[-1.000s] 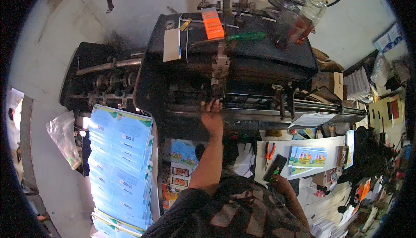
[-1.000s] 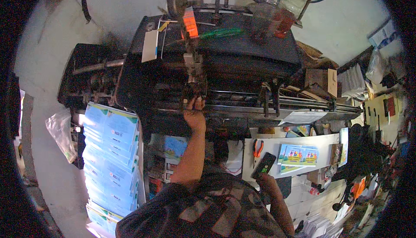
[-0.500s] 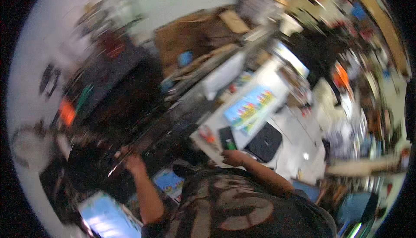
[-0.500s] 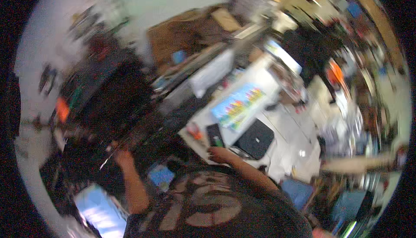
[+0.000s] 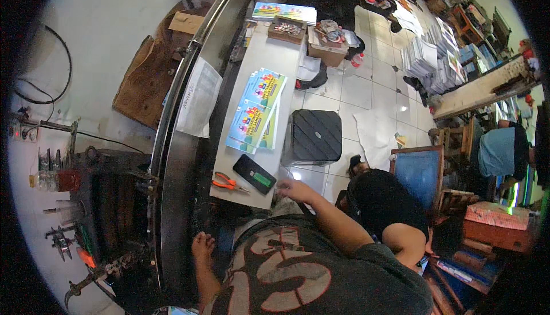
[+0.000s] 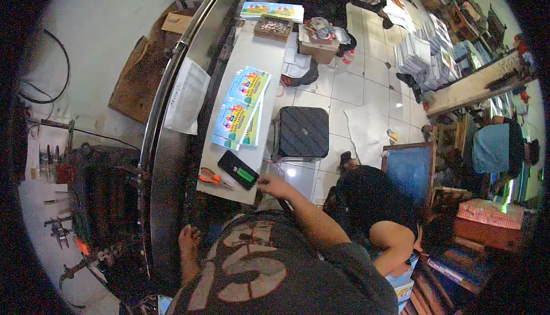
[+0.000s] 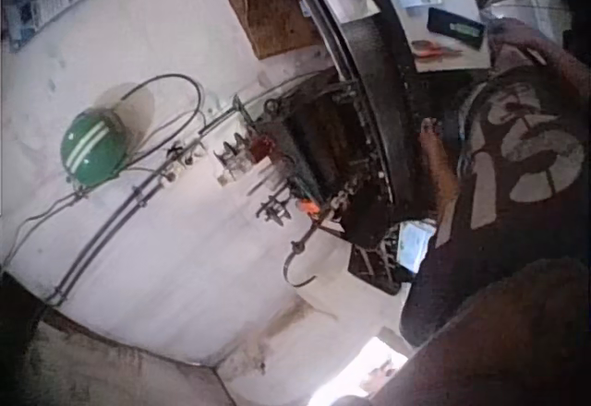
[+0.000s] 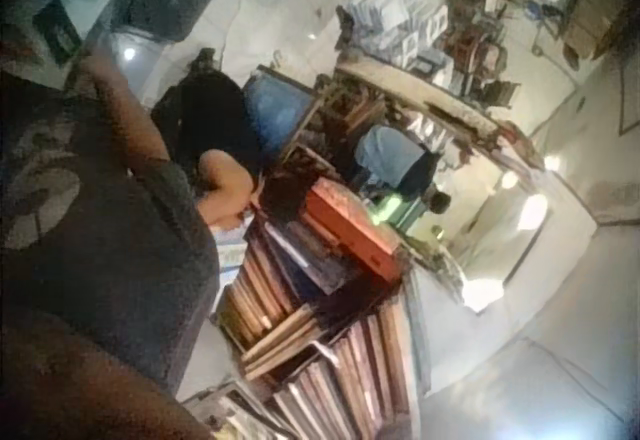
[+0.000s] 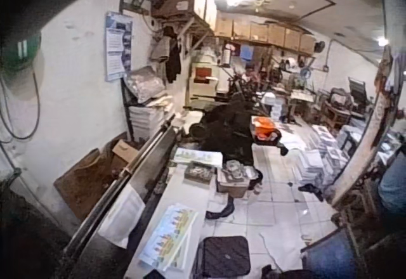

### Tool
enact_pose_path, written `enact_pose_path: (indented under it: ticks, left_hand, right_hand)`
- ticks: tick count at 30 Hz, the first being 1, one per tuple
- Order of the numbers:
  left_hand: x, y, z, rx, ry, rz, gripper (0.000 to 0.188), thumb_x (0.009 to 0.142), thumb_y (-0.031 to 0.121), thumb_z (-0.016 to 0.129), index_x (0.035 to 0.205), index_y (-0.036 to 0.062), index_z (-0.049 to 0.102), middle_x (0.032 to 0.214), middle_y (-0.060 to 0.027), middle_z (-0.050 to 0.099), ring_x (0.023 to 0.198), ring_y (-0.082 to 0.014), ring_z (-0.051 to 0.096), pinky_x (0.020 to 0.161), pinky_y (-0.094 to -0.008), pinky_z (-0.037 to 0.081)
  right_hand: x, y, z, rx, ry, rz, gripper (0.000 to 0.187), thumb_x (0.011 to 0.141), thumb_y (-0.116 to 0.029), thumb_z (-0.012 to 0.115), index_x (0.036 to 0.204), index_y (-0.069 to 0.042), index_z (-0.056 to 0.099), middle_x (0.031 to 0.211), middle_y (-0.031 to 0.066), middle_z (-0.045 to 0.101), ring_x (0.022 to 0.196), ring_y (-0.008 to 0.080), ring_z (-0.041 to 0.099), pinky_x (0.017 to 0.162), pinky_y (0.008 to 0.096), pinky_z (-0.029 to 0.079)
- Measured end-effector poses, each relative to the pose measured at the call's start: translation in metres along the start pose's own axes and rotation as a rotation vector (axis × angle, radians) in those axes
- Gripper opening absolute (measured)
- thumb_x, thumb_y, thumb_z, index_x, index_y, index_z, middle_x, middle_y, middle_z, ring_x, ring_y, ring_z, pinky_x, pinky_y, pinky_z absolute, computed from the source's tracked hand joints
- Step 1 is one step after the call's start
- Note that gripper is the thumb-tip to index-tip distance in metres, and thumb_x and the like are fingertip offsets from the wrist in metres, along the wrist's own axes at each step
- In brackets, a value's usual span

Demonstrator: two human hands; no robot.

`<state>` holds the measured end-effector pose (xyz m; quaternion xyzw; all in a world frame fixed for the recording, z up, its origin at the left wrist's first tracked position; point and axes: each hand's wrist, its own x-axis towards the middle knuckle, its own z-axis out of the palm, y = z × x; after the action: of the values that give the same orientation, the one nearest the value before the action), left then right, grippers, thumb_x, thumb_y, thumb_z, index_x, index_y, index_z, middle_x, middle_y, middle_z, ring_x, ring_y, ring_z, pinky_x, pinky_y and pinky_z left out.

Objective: The person feeds printed booklets into a binding machine, uses pliers to adjust a metal fastener on a booklet, and then organizes a large stack of blue folders on a worktable.

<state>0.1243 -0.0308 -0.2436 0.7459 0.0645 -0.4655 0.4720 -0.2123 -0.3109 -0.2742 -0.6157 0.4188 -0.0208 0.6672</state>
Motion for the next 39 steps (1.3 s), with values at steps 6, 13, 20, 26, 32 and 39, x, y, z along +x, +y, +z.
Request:
enact_pose_path:
  ticks: [6, 13, 20, 26, 32, 39]
  left_hand:
    - [0.008, 0.0, -0.008, -0.008, 0.051, 0.023, 0.03, 0.094, 0.029, 0.06, 0.117, 0.0105, 0.053, 0.093, -0.0039, 0.064, 0.075, -0.0158, 0.063, 0.064, -0.0279, 0.049]
    - [0.016, -0.058, -0.005, -0.301, 0.042, 0.021, 0.027, 0.094, 0.03, 0.06, 0.111, 0.0111, 0.055, 0.088, -0.0041, 0.065, 0.072, -0.0151, 0.063, 0.059, -0.0268, 0.048]
    - [0.029, -0.088, 0.077, -0.38, -0.066, -0.137, 0.045, 0.094, 0.038, 0.059, 0.129, 0.0122, 0.049, 0.108, -0.0092, 0.062, 0.094, -0.0207, 0.062, 0.077, -0.036, 0.05]
    - [0.047, -0.051, 0.18, -0.333, 0.139, -0.202, 0.064, 0.095, 0.051, 0.05, 0.139, 0.0055, 0.041, 0.135, -0.0126, 0.049, 0.121, -0.0254, 0.049, 0.096, -0.0395, 0.039]
    - [0.074, -0.117, 0.243, -0.672, 0.109, -0.17, 0.065, 0.099, 0.049, 0.042, 0.14, -0.001, 0.038, 0.141, -0.0148, 0.043, 0.128, -0.0262, 0.04, 0.106, -0.0354, 0.031]
    - [0.039, -0.07, 0.246, -0.462, 0.46, -0.442, 0.064, 0.099, 0.051, 0.038, 0.14, 0.0022, 0.035, 0.138, -0.0121, 0.039, 0.126, -0.0231, 0.038, 0.106, -0.0357, 0.028]
  right_hand:
    - [-0.034, 0.043, -0.025, 0.12, 0.302, 0.209, 0.04, 0.087, -0.026, 0.065, 0.118, -0.001, 0.059, 0.099, 0.01, 0.068, 0.078, 0.0188, 0.066, 0.067, 0.0307, 0.051]
    - [-0.068, 0.034, -0.061, 0.049, 0.304, 0.369, 0.042, 0.088, -0.028, 0.065, 0.118, 0.001, 0.059, 0.097, 0.0095, 0.067, 0.081, 0.0173, 0.065, 0.068, 0.0315, 0.051]
    - [0.031, -0.034, -0.127, -0.107, 0.402, 0.064, 0.034, 0.086, -0.021, 0.065, 0.109, 0.003, 0.061, 0.09, 0.0101, 0.067, 0.074, 0.0171, 0.064, 0.068, 0.0324, 0.051]
    - [0.182, -0.109, -0.233, -0.406, 0.513, -0.157, 0.025, 0.089, -0.018, 0.059, 0.11, -0.006, 0.057, 0.086, 0.0031, 0.061, 0.076, 0.013, 0.059, 0.061, 0.0286, 0.048]
    - [0.271, 0.093, -0.536, -1.652, 0.465, -0.084, 0.037, 0.087, -0.032, 0.061, 0.1, 0.003, 0.062, 0.097, 0.0229, 0.066, 0.091, 0.0379, 0.063, 0.081, 0.0449, 0.049]
    - [0.347, 0.164, -0.37, -0.669, 0.312, 0.366, 0.045, 0.083, -0.027, 0.067, 0.119, -0.002, 0.057, 0.124, 0.02, 0.059, 0.114, 0.0356, 0.055, 0.097, 0.0438, 0.044]
